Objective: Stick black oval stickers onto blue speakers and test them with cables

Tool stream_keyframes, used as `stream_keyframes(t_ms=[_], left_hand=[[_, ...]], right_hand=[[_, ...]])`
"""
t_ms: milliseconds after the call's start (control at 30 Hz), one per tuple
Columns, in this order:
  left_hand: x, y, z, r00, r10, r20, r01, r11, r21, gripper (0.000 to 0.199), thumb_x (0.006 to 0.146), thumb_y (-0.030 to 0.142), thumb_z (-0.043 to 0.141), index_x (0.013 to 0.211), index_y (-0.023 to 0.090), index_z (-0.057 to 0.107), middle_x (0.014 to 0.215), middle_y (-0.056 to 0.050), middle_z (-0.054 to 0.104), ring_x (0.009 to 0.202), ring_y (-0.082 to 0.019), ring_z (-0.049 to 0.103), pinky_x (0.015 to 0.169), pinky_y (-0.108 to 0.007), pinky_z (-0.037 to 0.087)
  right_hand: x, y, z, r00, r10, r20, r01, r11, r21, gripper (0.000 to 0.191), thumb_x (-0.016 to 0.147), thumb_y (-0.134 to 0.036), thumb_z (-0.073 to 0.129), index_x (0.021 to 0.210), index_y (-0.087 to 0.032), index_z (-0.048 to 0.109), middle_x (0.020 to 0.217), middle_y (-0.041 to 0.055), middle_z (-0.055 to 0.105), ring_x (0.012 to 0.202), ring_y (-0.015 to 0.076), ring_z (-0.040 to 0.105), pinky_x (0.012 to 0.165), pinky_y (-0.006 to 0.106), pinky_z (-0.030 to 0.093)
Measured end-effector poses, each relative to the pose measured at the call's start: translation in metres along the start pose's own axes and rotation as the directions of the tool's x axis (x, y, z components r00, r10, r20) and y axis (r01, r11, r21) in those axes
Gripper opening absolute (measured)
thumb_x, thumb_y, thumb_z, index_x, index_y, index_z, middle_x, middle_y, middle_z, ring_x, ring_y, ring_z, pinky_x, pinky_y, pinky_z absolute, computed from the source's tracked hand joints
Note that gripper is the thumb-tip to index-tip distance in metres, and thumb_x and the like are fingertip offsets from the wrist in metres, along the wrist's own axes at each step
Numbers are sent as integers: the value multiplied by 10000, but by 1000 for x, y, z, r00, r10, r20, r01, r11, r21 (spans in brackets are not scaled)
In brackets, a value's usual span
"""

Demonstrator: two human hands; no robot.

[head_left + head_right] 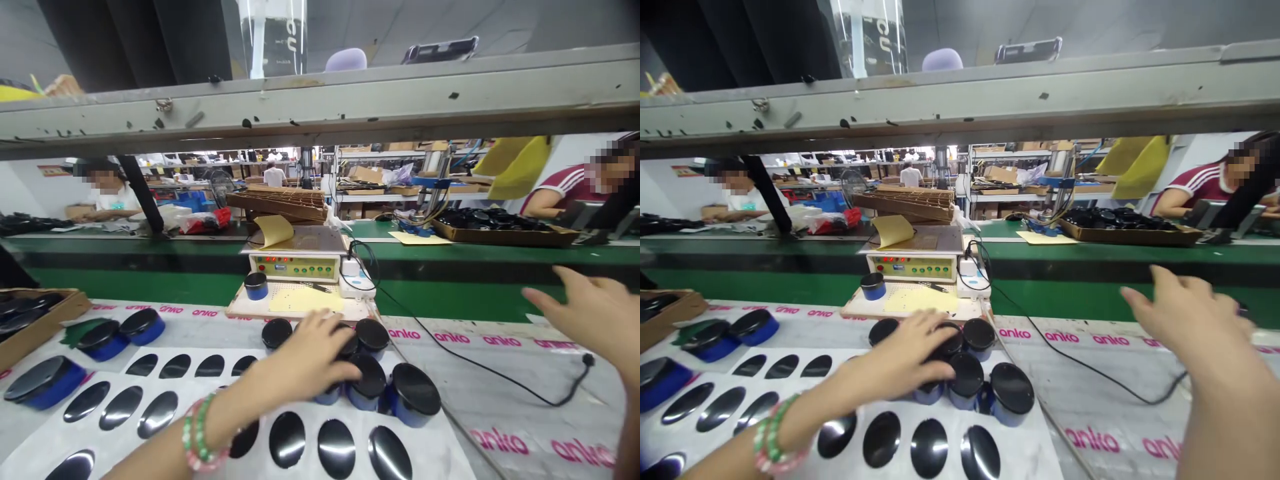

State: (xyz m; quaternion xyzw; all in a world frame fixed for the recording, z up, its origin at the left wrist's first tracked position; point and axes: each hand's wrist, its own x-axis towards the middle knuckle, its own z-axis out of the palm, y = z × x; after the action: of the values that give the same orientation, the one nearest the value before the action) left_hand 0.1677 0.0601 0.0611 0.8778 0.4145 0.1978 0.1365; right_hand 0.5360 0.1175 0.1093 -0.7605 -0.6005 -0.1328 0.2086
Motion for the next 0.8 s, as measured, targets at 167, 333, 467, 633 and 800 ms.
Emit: stream_keyframes(t_ms=[167, 333, 467, 633, 800], left_hand=[[-44, -67, -45, 986, -159, 48, 162, 985, -65, 488, 797, 102, 521, 1257, 255, 575, 1321, -89, 562, 1243, -285, 508, 1070, -488, 375], [-69, -97, -24, 972, -234, -7, 228, 951, -208, 702, 742, 170, 636, 1402, 239, 406, 1465, -93, 421, 1357, -266, 379, 1128, -435, 306], [-69, -111, -3, 952, -278, -129, 226, 921, -318, 651, 761, 259, 678, 1364, 235, 434, 1401, -87, 500, 1302, -253, 454, 1109, -435, 344], [-71, -123, 1, 927, -310, -210, 208, 894, -398, 648, 752, 301, 705, 1336, 215, 437, 1368, -98, 518, 1264, -267, 487, 1079, -435, 376], [-75, -124, 10, 930, -294, -221, 178, 886, -428, 633, 739, 238, 698, 1317, 198, 443, 1375, -98, 504, 1296, -251, 446, 1114, -424, 325]], right_hand=[[-41, -107, 3, 788, -546, 284, 441, 823, 358, 490, 897, -485, 505, 1318, -235, 532, 1304, 87, 580, 1152, 268, 572, 901, 341, 496], [-98, -192, 34, 546, -777, 313, 581, 620, 527, 469, 934, -401, 467, 1356, -198, 500, 1346, 101, 538, 1219, 268, 506, 1020, 425, 408], [-113, -208, 47, 524, -778, 348, 582, 625, 521, 489, 960, -368, 395, 1389, -142, 461, 1365, 150, 509, 1255, 331, 446, 1024, 531, 358], [-103, -217, 44, 503, -751, 428, 547, 659, 516, 502, 949, -379, 394, 1393, -151, 446, 1285, 182, 563, 1182, 349, 507, 961, 559, 391], [-89, -240, 49, 415, -736, 535, 499, 676, 543, 570, 913, -503, 502, 1363, -156, 451, 1218, 165, 593, 1067, 299, 593, 912, 530, 444]])
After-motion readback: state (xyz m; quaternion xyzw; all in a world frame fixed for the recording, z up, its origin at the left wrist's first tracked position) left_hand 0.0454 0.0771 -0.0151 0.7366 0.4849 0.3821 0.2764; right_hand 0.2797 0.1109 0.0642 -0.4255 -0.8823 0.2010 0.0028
